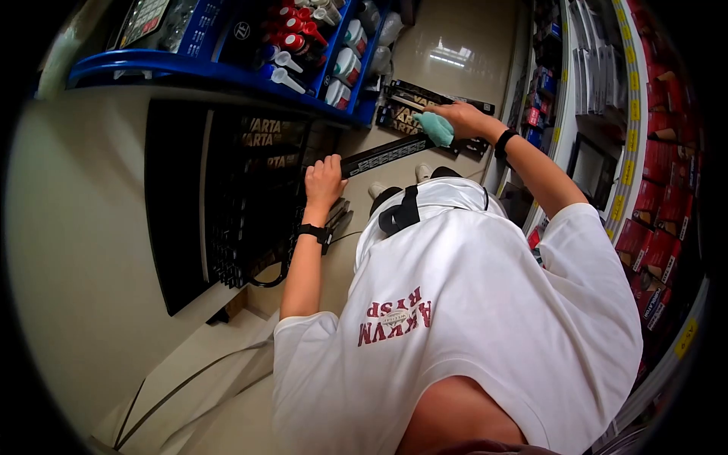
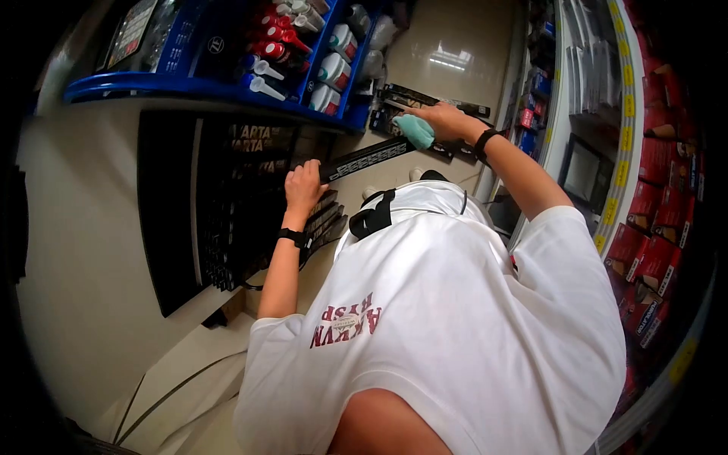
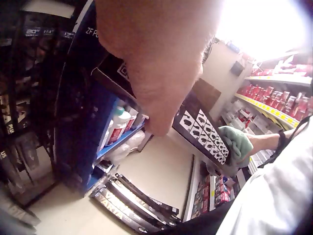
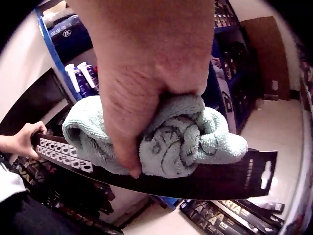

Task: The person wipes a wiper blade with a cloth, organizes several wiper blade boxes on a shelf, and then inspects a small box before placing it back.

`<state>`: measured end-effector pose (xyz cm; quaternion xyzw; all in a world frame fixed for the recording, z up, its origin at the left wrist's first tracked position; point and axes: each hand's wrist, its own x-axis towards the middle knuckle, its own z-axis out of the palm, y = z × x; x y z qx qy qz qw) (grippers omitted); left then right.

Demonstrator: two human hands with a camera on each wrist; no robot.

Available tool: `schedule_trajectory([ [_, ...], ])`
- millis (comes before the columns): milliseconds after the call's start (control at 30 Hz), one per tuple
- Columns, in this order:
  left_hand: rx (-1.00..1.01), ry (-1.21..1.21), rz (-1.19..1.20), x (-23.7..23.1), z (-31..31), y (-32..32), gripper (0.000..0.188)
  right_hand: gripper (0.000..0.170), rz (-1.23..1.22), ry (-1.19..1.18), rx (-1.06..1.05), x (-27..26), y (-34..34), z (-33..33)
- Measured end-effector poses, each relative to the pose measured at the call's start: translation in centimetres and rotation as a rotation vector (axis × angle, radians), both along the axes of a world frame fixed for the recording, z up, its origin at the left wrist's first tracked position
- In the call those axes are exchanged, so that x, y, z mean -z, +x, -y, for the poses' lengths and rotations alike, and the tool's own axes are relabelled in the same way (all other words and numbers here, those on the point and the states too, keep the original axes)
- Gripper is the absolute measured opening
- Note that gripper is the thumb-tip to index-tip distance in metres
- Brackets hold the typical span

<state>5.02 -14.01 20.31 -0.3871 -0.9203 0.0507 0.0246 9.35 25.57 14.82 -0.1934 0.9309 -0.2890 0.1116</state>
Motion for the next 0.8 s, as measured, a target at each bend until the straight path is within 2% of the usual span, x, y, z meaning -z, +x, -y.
schedule_trajectory([
  [33,0.001,-0.007,0.0,0.1,0.1,-0.1,0.058,0.066,-0.023,-0.063,0.025,0.4,0.4,-0.8],
  [267,0.019,-0.034,0.082,-0.9,0.0,-1.2,0.056,0.061,-0.059,0.216,0.275,2.5,3.8,-6.8],
  [333,0.036,-0.088,0.115,-1.0,-0.2,-1.6,0.061,0.062,-0.102,0.206,0.287,2.9,4.3,-7.3],
  [400,0.068,-0.1,0.112,-0.7,-1.0,-1.8,0.059,0.061,-0.006,0.268,0.213,2.8,4.6,-7.4],
  [467,0.111,-0.108,0.106,-0.2,-2.0,-2.4,0.057,0.055,-0.03,0.231,0.199,2.7,4.1,-6.7],
  [533,0.122,-0.134,0.112,0.7,-2.9,-3.0,0.061,0.047,0.158,0.37,0.083,1.2,2.9,-5.1],
  [567,0.123,-0.154,0.118,1.2,-3.4,-3.3,0.059,0.033,0.046,0.24,0.068,0.4,3.1,-4.3],
  [600,0.133,-0.153,0.12,2.0,-3.8,-3.8,0.059,0.029,0.045,0.274,0.045,2.2,2.6,-3.7],
  [667,0.177,-0.167,0.009,3.6,-4.5,-4.8,0.059,0.027,0.115,0.274,-0.018,0.3,1.6,-1.3],
  [700,0.21,-0.166,-0.007,3.3,-5.4,-5.1,0.045,0.027,0.128,0.283,-0.075,-1.7,1.1,0.2],
  [733,0.215,-0.164,-0.005,3.4,-6.0,-5.3,0.045,0.031,0.118,0.28,-0.13,-1.4,0.6,1.3],
  [800,0.282,-0.165,-0.105,3.8,-7.1,-5.5,0.031,0.034,0.075,0.147,-0.16,-0.9,-0.4,3.5],
])
